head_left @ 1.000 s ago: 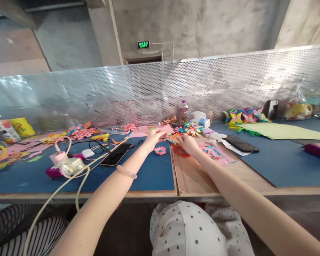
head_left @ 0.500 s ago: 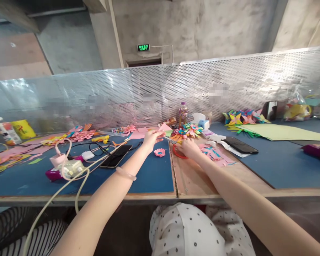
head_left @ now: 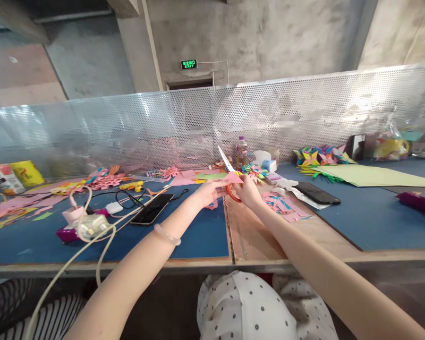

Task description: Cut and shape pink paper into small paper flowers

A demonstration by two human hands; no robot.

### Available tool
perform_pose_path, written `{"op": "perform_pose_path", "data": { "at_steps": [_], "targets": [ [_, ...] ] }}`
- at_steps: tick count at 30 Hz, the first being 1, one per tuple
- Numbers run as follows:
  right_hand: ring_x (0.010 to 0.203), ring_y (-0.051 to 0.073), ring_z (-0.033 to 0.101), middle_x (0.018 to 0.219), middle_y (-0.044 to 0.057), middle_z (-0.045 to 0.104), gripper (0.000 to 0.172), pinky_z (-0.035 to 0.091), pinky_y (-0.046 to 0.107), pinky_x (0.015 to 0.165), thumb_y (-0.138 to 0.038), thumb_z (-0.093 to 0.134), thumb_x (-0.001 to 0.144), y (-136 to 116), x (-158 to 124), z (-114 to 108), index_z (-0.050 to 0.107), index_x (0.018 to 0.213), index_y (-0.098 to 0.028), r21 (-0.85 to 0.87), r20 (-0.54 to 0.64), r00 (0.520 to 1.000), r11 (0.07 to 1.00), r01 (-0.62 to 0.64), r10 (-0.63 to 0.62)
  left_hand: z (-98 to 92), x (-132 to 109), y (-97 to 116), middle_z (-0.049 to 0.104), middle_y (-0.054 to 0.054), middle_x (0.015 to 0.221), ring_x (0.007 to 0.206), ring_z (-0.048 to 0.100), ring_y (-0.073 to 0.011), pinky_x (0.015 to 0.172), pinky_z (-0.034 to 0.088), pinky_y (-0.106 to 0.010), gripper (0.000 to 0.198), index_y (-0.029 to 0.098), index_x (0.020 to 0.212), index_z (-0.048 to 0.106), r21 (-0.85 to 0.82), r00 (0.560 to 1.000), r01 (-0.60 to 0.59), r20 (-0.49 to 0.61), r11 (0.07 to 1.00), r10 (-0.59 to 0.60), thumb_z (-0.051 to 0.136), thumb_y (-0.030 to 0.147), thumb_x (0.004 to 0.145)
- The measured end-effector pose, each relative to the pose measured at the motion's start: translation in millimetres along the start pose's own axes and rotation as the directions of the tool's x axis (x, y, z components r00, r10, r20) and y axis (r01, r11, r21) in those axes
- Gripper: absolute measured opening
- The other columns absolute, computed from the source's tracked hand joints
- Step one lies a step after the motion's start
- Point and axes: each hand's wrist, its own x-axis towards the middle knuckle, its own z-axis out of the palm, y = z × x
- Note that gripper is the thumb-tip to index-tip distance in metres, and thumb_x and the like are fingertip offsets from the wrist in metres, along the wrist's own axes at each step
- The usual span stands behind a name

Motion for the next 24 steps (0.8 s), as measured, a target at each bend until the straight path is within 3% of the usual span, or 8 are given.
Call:
{"op": "perform_pose_path", "data": {
  "at_steps": [4,11,15,20,24],
  "targets": [
    [0.098,0.026,0.052,0.102,0.015,0.056,0.033,0.042,0.04,0.084,-0.032,0.051,0.074,3,2,-5,0.048,0.101,-0.013,-0.036,-0.013,0.996,0.995,0.091,-0.092,8.4,-3,5,0.067,-0.011,0.089,0.078,0.064,-0.0171,0.079,0.049,-0.032,0.02,0.009,0.087,0.068,-0.002,0.998,-0.059,0.028,0.998,0.059,0.069,0.017,0.068],
    [0.091,0.024,0.05,0.094,0.01,0.051,0.038,0.042,0.038,0.08,-0.041,0.054,0.071,9,5,-11,0.043,0.098,-0.017,-0.092,-0.045,0.983,0.98,0.176,-0.18,16.4,-11,16,0.067,-0.014,0.089,0.081,0.063,-0.0196,0.081,0.047,-0.035,0.016,0.006,0.083,0.067,0.044,0.996,-0.078,0.041,0.996,0.076,0.067,0.014,0.068],
    [0.096,0.026,0.046,0.098,0.01,0.047,0.045,0.04,0.04,0.084,-0.04,0.058,0.066,9,4,-10,0.04,0.101,-0.017,-0.138,-0.039,0.975,0.967,0.213,-0.22,18.5,-14,18,0.067,-0.014,0.085,0.079,0.063,-0.0194,0.082,0.046,-0.038,0.015,0.005,0.079,0.067,0.08,0.993,-0.093,0.075,0.992,0.087,0.068,0.015,0.068],
    [0.1,0.028,0.041,0.102,0.012,0.042,0.044,0.038,0.041,0.084,-0.039,0.055,0.067,15,4,-2,0.04,0.101,-0.016,-0.233,-0.04,0.982,0.957,0.171,-0.185,18.0,-13,15,0.067,-0.013,0.082,0.075,0.063,-0.0179,0.079,0.046,-0.036,0.017,0.006,0.079,0.068,0.148,0.99,-0.108,0.109,0.983,0.092,0.069,0.02,0.068],
    [0.1,0.029,0.041,0.102,0.013,0.041,0.05,0.04,0.041,0.081,-0.041,0.054,0.066,18,4,0,0.039,0.105,-0.014,-0.243,0.013,0.983,0.953,0.18,-0.183,13.1,-12,13,0.066,-0.011,0.078,0.067,0.06,-0.0133,0.067,0.044,-0.027,0.019,0.007,0.079,0.068,0.196,0.994,-0.063,0.105,0.979,0.043,0.07,0.022,0.067]
  ]
}}
